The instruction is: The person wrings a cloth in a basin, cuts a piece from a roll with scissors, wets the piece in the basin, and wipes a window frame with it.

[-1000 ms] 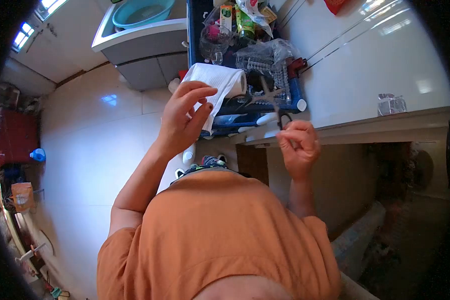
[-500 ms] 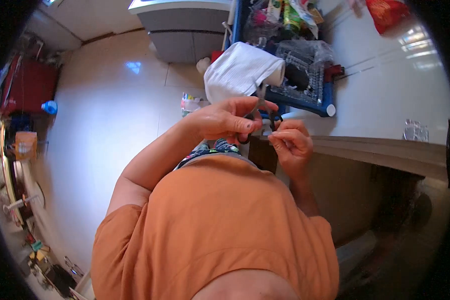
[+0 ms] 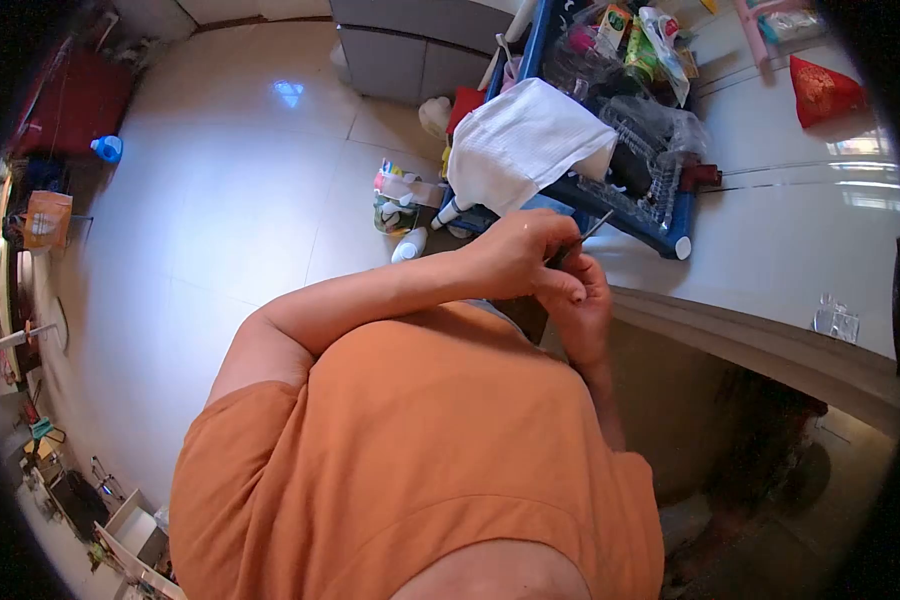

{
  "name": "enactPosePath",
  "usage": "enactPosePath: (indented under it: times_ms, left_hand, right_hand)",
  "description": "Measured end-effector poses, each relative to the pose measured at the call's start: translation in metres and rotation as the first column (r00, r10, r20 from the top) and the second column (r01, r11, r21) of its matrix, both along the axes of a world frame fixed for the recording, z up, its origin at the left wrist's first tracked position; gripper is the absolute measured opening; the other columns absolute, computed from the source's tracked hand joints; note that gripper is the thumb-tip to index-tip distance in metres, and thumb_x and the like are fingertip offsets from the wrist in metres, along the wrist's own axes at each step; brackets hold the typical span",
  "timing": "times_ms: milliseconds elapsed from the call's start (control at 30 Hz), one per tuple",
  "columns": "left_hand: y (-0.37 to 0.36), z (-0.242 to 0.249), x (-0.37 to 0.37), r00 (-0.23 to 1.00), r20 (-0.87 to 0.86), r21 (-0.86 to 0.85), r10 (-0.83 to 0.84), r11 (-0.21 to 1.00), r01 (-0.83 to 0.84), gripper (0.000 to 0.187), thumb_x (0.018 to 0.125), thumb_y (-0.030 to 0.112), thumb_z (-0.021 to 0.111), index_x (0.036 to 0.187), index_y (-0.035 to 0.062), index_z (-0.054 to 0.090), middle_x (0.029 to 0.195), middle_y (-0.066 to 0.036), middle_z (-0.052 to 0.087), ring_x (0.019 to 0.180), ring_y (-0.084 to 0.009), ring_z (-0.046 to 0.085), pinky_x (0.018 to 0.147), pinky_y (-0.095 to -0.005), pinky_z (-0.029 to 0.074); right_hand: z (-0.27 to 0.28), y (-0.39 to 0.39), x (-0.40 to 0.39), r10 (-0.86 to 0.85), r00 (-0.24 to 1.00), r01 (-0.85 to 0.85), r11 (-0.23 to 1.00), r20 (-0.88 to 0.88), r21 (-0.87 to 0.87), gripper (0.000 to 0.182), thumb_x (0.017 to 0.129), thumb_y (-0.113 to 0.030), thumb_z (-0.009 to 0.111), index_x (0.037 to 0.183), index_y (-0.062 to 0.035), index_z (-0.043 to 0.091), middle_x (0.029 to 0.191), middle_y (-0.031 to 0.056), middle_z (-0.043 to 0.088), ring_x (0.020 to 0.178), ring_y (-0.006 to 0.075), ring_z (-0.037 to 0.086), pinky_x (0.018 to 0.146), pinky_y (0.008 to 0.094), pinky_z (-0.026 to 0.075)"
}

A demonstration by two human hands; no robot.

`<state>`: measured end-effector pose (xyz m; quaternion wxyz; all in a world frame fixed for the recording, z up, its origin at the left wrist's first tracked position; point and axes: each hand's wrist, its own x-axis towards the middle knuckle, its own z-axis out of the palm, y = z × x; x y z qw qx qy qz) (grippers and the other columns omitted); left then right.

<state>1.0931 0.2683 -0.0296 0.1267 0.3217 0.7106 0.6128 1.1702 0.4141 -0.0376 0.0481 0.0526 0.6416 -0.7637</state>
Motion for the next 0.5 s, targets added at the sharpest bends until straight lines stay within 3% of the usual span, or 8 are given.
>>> enactPosePath:
  times_ms: [67,200,300,367,400,500]
  left_hand:
    - [0.0,0.004,-0.001,0.999,0.053,-0.043,0.013,0.999,-0.01,0.041,0.064,0.026,0.078,0.09,0.0026,0.057,0.075,-0.008,0.054,0.07,-0.0168,0.052,0.061,-0.0281,0.043]
    - [0.002,0.002,0.002,0.998,-0.032,0.097,0.055,0.994,-0.052,0.044,0.066,0.021,0.077,0.1,0.003,0.056,0.075,-0.006,0.054,0.067,-0.0154,0.051,0.061,-0.028,0.044]
    - [-0.009,0.01,0.004,0.999,-0.011,0.133,0.051,0.99,-0.049,0.05,0.066,0.019,0.077,0.107,0.0033,0.052,0.076,-0.005,0.053,0.065,-0.0139,0.051,0.06,-0.0277,0.044]
    - [-0.031,0.016,0.004,0.993,0.069,0.062,0.091,0.994,-0.095,0.053,0.066,0.018,0.077,0.11,0.0036,0.051,0.078,-0.005,0.053,0.067,-0.0136,0.051,0.06,-0.0276,0.045]
    - [-0.038,0.008,0.0,0.973,-0.001,-0.058,0.231,0.971,-0.231,0.051,0.064,0.022,0.079,0.104,0.0054,0.052,0.083,-0.007,0.052,0.068,-0.0152,0.053,0.059,-0.029,0.046]
    - [-0.049,-0.013,-0.009,0.783,-0.431,-0.11,0.449,0.835,-0.54,0.052,0.06,0.028,0.081,0.096,0.0079,0.05,0.089,-0.009,0.052,0.07,-0.0196,0.055,0.057,-0.0318,0.046]
  right_hand:
    - [0.001,0.002,-0.003,0.019,1.0,-0.018,0.999,-0.022,0.037,0.042,0.075,-0.007,0.07,0.11,-0.0008,0.048,0.105,0.0073,0.056,0.096,0.0148,0.053,0.085,0.0289,0.043]
    - [-0.003,0.01,-0.009,0.05,0.998,-0.044,0.988,-0.036,0.151,0.046,0.073,-0.002,0.069,0.113,-0.0004,0.048,0.103,0.0067,0.057,0.096,0.0157,0.054,0.085,0.0297,0.044]
    - [-0.004,0.018,-0.009,0.068,0.998,-0.067,0.994,0.009,-0.088,0.045,0.072,-0.006,0.07,0.112,-0.0004,0.049,0.099,0.0069,0.059,0.092,0.0166,0.057,0.084,0.0292,0.045]
    - [-0.008,0.029,-0.008,0.141,0.99,-0.142,0.987,-0.02,-0.08,0.047,0.072,-0.012,0.072,0.111,-0.0007,0.049,0.097,0.0074,0.06,0.09,0.0171,0.058,0.084,0.0302,0.046]
    - [-0.011,0.035,-0.007,0.177,0.984,-0.179,0.981,-0.034,-0.076,0.048,0.072,-0.015,0.074,0.111,-0.0009,0.049,0.096,0.0077,0.06,0.089,0.0174,0.058,0.083,0.0307,0.047]
    - [-0.016,0.046,-0.005,0.274,0.957,-0.231,0.917,0.094,-0.324,0.05,0.072,-0.024,0.074,0.11,-0.0015,0.049,0.095,0.0084,0.06,0.087,0.018,0.06,0.08,0.0325,0.05]
